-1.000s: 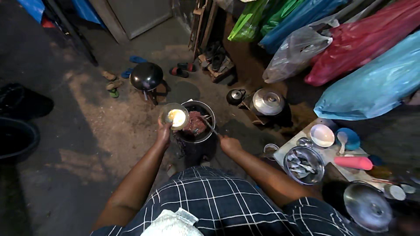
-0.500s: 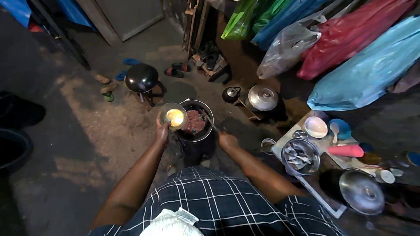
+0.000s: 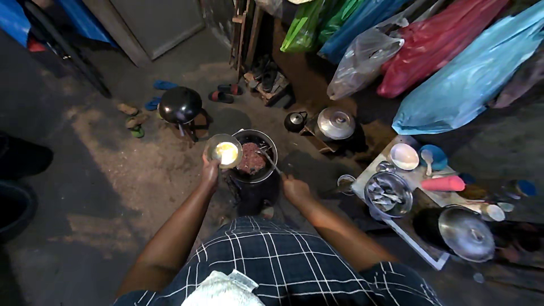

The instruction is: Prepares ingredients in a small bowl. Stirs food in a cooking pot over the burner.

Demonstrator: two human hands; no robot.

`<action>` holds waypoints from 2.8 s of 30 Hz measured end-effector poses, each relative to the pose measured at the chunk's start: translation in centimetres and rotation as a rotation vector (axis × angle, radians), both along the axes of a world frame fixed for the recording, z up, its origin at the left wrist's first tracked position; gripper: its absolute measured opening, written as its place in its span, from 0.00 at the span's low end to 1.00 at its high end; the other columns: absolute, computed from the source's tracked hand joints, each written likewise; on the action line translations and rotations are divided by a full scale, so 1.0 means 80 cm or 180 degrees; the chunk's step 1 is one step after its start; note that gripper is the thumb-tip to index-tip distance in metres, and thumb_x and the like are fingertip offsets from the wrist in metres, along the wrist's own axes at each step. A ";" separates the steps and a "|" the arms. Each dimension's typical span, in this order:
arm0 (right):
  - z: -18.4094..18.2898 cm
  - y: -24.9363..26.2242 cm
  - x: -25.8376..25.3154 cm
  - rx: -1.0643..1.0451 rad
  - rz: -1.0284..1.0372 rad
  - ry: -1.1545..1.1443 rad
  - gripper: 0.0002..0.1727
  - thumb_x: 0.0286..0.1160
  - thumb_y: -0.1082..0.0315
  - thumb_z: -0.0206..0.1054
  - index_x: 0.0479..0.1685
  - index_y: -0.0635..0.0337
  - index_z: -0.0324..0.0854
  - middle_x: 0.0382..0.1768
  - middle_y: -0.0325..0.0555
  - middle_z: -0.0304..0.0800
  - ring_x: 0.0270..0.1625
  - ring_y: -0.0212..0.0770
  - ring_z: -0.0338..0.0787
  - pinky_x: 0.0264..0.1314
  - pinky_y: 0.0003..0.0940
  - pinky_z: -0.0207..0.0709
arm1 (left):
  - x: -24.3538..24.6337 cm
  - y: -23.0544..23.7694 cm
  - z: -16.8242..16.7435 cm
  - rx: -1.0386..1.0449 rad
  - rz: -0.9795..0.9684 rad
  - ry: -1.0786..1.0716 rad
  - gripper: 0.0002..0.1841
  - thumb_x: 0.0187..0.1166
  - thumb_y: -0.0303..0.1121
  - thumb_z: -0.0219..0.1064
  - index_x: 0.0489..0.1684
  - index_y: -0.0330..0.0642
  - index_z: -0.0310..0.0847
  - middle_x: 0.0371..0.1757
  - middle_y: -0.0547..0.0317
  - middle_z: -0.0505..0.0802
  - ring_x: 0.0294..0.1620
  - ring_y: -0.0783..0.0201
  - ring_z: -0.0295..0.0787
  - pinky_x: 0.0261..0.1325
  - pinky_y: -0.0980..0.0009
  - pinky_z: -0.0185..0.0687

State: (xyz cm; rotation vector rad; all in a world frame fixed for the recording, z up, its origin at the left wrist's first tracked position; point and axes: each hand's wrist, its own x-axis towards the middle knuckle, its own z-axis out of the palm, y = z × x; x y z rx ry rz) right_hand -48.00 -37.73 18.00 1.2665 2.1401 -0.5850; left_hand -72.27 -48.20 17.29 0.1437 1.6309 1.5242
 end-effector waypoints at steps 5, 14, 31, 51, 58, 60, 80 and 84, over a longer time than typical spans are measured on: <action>-0.020 0.009 0.005 0.0076 -0.0282 0.0054 0.32 0.91 0.71 0.51 0.95 0.54 0.54 0.79 0.66 0.76 0.69 0.68 0.87 0.68 0.64 0.80 | -0.001 -0.005 0.006 -0.0104 -0.0020 0.0002 0.38 0.85 0.28 0.54 0.94 0.59 0.39 0.73 0.40 0.78 0.54 0.52 0.87 0.53 0.57 0.87; -0.038 0.038 -0.007 -0.0252 -0.0970 0.0642 0.25 0.95 0.61 0.48 0.87 0.54 0.69 0.73 0.64 0.84 0.74 0.64 0.84 0.75 0.66 0.74 | 0.001 -0.008 0.007 0.0008 0.0185 -0.0134 0.38 0.85 0.24 0.53 0.94 0.59 0.40 0.74 0.39 0.77 0.56 0.51 0.88 0.53 0.57 0.88; 0.063 0.015 -0.006 -0.0213 0.0599 -0.0457 0.23 0.87 0.75 0.53 0.78 0.58 0.78 0.75 0.68 0.78 0.72 0.69 0.84 0.68 0.65 0.78 | 0.006 -0.013 0.010 -0.0096 0.0265 -0.0007 0.36 0.86 0.26 0.53 0.94 0.56 0.42 0.70 0.40 0.79 0.52 0.54 0.88 0.52 0.59 0.88; 0.021 0.042 -0.019 -0.0210 0.0194 0.0065 0.24 0.91 0.67 0.52 0.84 0.55 0.73 0.73 0.64 0.83 0.72 0.67 0.85 0.70 0.67 0.77 | 0.011 -0.011 0.010 -0.0157 0.0297 0.0042 0.36 0.86 0.25 0.53 0.94 0.59 0.43 0.74 0.39 0.76 0.53 0.53 0.88 0.51 0.59 0.88; -0.037 0.081 -0.020 -0.0726 -0.0537 0.0721 0.23 0.94 0.59 0.52 0.81 0.56 0.77 0.69 0.65 0.86 0.75 0.64 0.84 0.78 0.65 0.72 | 0.013 -0.013 0.005 -0.0225 0.0397 0.0072 0.36 0.85 0.25 0.54 0.93 0.59 0.44 0.69 0.40 0.80 0.49 0.55 0.88 0.48 0.61 0.88; -0.012 0.069 -0.026 -0.0745 -0.0274 0.0661 0.23 0.94 0.59 0.51 0.82 0.54 0.76 0.69 0.64 0.86 0.74 0.64 0.84 0.77 0.65 0.73 | 0.012 -0.013 0.005 -0.0279 0.0404 0.0100 0.37 0.85 0.25 0.54 0.94 0.60 0.44 0.67 0.40 0.80 0.47 0.55 0.88 0.47 0.61 0.87; 0.031 0.059 -0.008 0.0039 0.1016 0.0227 0.25 0.87 0.75 0.54 0.80 0.51 0.79 0.74 0.63 0.81 0.70 0.67 0.85 0.67 0.64 0.80 | 0.012 -0.006 -0.012 -0.0326 0.0271 0.0224 0.36 0.85 0.25 0.52 0.94 0.58 0.44 0.81 0.40 0.72 0.61 0.51 0.86 0.57 0.55 0.87; 0.043 0.049 -0.012 -0.0460 0.0850 -0.0196 0.24 0.89 0.70 0.52 0.80 0.52 0.78 0.74 0.64 0.81 0.73 0.67 0.84 0.69 0.67 0.76 | 0.013 -0.005 -0.010 -0.0379 0.0294 0.0198 0.36 0.85 0.26 0.53 0.94 0.56 0.44 0.76 0.39 0.76 0.55 0.53 0.88 0.53 0.58 0.87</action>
